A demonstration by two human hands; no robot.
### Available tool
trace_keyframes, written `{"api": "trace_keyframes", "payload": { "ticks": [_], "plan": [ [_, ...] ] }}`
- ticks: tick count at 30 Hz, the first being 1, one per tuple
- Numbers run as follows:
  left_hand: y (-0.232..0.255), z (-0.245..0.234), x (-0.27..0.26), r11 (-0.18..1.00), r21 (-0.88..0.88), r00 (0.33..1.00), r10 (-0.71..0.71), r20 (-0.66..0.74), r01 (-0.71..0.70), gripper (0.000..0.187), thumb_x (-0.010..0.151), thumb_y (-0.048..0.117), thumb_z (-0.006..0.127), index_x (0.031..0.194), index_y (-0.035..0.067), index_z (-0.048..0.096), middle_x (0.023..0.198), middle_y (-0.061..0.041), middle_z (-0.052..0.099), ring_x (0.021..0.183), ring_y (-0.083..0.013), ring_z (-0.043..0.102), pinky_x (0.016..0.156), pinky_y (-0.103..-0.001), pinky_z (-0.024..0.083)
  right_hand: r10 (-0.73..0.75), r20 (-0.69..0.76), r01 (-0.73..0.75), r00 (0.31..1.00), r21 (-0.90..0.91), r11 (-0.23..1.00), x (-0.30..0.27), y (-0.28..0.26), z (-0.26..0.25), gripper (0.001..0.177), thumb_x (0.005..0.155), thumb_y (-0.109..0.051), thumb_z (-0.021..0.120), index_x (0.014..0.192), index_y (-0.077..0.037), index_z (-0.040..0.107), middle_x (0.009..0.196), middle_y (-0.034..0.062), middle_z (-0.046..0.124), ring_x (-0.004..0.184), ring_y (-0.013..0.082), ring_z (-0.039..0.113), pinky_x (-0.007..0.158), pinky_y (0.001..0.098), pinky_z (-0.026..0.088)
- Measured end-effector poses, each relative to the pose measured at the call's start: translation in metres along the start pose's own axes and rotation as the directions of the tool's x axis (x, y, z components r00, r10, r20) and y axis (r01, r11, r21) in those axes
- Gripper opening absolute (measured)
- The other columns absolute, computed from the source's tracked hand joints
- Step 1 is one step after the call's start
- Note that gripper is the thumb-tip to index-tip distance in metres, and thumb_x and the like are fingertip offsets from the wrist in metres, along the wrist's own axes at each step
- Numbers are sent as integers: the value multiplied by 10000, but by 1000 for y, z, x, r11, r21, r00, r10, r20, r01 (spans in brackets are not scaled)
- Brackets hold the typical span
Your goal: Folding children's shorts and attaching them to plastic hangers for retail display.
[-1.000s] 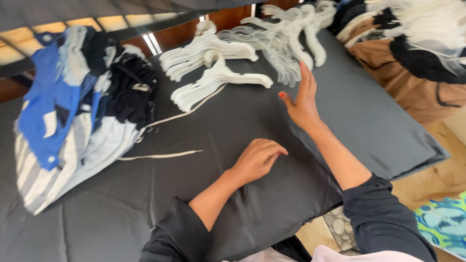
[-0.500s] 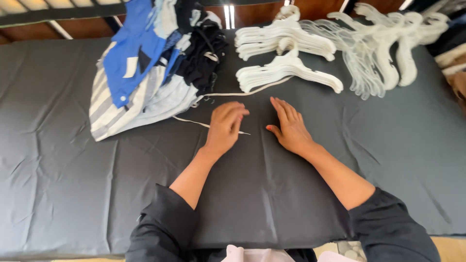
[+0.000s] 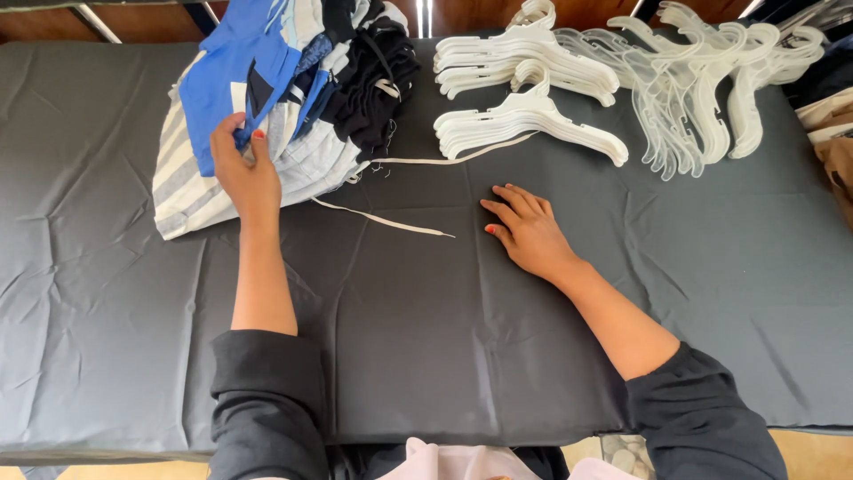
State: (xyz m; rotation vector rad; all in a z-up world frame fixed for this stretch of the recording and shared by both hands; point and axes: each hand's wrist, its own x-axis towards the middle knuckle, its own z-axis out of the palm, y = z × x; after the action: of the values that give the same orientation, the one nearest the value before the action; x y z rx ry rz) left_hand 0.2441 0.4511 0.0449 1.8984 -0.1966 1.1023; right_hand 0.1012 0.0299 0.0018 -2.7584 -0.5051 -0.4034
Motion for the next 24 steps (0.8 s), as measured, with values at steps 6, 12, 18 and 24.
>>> {"api": "trace_keyframes", "payload": {
  "ticks": [6,12,18,24],
  "plan": [
    [-15,-11,14,994,99,999,39,27,-42,190,935,23,792,1074,150,768,1032,-71,688,974,-327,698,885,-379,523,-20,0,20,1000,-1,1000,0,0,-3,386,1071,-400,546,1400,-209,614,1473,87,551,1454,284,439,1098,466,367],
    [-12,-14,14,973,204,991,94,91,-110,49,1027,39,714,1056,79,717,1030,-107,731,1003,-351,704,907,-395,511,-27,1,27,1000,16,1000,0,-1,-5,389,1084,-412,522,1399,-203,613,1473,93,550,1450,289,442,1096,471,367],
    [44,-22,19,847,408,931,242,274,-340,216,982,31,790,1001,161,618,1081,16,701,1178,-230,612,1018,-402,346,-24,5,24,1000,5,1000,0,0,-3,380,1073,-399,546,1399,-213,611,1472,80,551,1457,273,435,1100,447,353],
    [173,-32,7,994,-113,819,66,571,-1,60,1086,-26,372,1100,3,424,1359,-361,610,1188,-644,537,940,-654,420,-43,-18,43,999,0,999,-1,4,1,395,1071,-404,550,1406,-200,598,1486,82,542,1465,274,425,1105,443,342]
  ]
}}
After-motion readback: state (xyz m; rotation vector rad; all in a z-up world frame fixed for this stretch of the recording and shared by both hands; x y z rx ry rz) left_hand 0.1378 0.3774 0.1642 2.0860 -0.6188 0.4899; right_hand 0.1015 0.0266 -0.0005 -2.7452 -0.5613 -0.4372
